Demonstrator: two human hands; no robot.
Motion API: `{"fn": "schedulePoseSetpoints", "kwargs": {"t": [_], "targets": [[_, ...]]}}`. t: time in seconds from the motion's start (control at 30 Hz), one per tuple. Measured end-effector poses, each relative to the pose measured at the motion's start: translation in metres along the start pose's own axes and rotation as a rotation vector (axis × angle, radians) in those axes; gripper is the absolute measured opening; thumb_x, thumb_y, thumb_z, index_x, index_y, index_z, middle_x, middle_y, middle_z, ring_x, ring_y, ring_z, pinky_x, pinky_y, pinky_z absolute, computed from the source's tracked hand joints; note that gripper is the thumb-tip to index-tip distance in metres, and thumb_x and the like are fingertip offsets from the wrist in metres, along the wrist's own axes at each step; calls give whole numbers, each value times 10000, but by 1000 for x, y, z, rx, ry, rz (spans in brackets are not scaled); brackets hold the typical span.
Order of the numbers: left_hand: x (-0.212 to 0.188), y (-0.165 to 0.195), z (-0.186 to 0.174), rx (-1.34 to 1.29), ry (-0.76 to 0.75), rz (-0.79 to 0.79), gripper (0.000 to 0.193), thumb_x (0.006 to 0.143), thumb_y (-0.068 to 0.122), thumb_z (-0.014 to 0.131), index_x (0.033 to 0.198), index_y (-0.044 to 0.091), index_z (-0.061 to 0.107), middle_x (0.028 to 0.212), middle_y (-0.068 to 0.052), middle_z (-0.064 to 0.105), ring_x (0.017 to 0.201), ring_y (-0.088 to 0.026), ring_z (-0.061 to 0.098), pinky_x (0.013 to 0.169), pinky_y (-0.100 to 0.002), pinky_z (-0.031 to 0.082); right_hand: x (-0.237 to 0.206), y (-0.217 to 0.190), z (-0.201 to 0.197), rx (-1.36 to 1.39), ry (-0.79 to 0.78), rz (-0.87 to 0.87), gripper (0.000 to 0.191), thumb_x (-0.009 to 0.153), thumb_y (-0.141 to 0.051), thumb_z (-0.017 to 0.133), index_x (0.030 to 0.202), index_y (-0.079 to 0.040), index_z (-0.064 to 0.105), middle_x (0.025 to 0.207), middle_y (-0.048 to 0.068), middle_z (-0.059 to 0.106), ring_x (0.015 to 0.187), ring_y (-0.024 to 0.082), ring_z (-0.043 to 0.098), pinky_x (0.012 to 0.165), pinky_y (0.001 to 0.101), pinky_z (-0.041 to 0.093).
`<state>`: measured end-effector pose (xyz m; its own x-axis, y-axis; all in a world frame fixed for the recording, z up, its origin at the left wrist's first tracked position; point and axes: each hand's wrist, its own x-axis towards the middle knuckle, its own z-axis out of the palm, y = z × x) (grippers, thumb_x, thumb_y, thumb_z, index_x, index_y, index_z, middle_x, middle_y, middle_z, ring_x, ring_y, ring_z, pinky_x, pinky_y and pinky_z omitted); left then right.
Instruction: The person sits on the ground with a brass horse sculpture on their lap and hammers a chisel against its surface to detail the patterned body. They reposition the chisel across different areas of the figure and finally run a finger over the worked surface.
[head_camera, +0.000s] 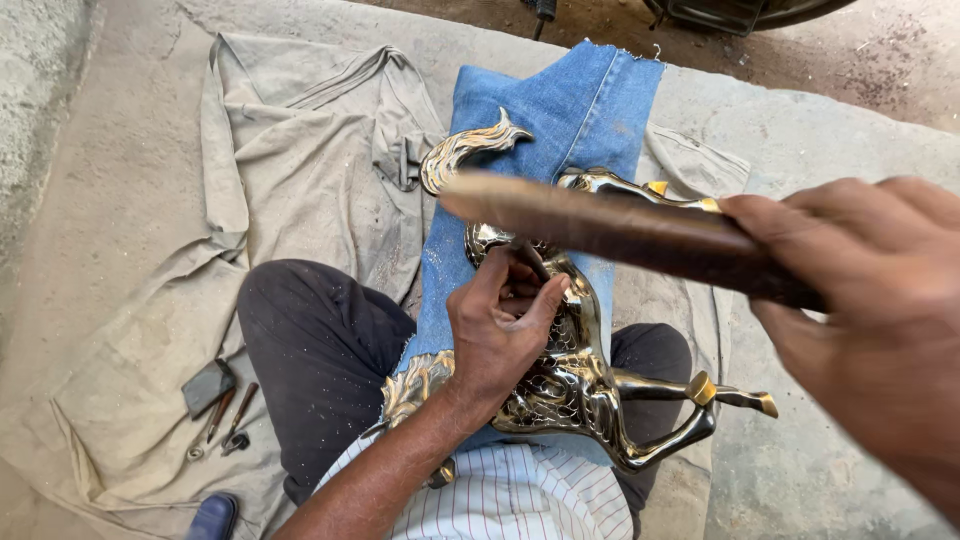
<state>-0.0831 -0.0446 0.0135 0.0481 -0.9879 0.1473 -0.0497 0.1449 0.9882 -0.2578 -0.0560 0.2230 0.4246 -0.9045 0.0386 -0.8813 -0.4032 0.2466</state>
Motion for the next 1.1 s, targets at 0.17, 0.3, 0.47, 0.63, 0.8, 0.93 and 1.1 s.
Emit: {"fn": "schedulePoseSetpoints", "kwargs": {"t": [0.17, 0.3, 0.47, 0.63, 0.8, 0.93, 1.1], "targets": [[-5, -1, 1, 6, -33, 10, 249, 933, 120, 776, 1088, 6, 619, 909, -94, 738, 850, -163, 786, 706, -280, 655, -14, 9, 17, 681, 92, 424, 504, 881, -106, 817, 1322, 3, 598, 934, 172, 683, 827, 200, 698, 780, 349, 603], [-7, -3, 4, 27, -37, 88, 268, 950, 126, 769, 1115, 12, 591, 934, -89, 739, 891, -173, 792, 731, -283, 654, -28, 10, 16, 644, 58, 306, 555, 884, -96, 783, 1379, -16, 546, 876, 151, 682, 783, 184, 695, 731, 337, 601], [-8, -4, 6, 102, -18, 163, 266, 948, 127, 788, 1095, 13, 598, 966, -105, 737, 889, -186, 793, 702, -281, 692, -31, -1, 13, 89, -86, 138, 694, 768, -91, 808, 1441, -161, 655, 926, 103, 744, 764, 223, 719, 699, 375, 595], [-6, -4, 8, 90, -40, 97, 266, 942, 133, 792, 1090, 16, 605, 939, -94, 741, 872, -177, 799, 708, -280, 696, -27, -8, 14, -6, -132, 140, 726, 777, -157, 813, 1480, -173, 632, 946, 93, 747, 789, 229, 730, 682, 358, 600], [-7, -8, 12, 128, -1, 227, 294, 946, 116, 779, 1159, 1, 612, 996, -122, 730, 907, -204, 788, 736, -293, 672, -27, -4, 16, -111, -289, 119, 754, 809, -222, 793, 1521, -198, 545, 963, 67, 746, 780, 193, 732, 724, 363, 611], [-3, -12, 15, 141, -67, 152, 268, 952, 139, 782, 1135, 10, 634, 976, -120, 727, 888, -199, 794, 725, -280, 646, -22, 3, 26, -47, -278, 99, 694, 849, -222, 783, 1512, -196, 580, 965, 50, 752, 770, 181, 731, 740, 361, 622], [7, -7, 12, 201, -125, 90, 331, 912, 168, 819, 1143, -1, 651, 916, -108, 732, 817, -184, 778, 677, -294, 645, -17, 14, 33, -59, -339, 225, 697, 808, -182, 805, 1479, -192, 620, 881, 29, 734, 673, 144, 730, 676, 300, 632]]}}
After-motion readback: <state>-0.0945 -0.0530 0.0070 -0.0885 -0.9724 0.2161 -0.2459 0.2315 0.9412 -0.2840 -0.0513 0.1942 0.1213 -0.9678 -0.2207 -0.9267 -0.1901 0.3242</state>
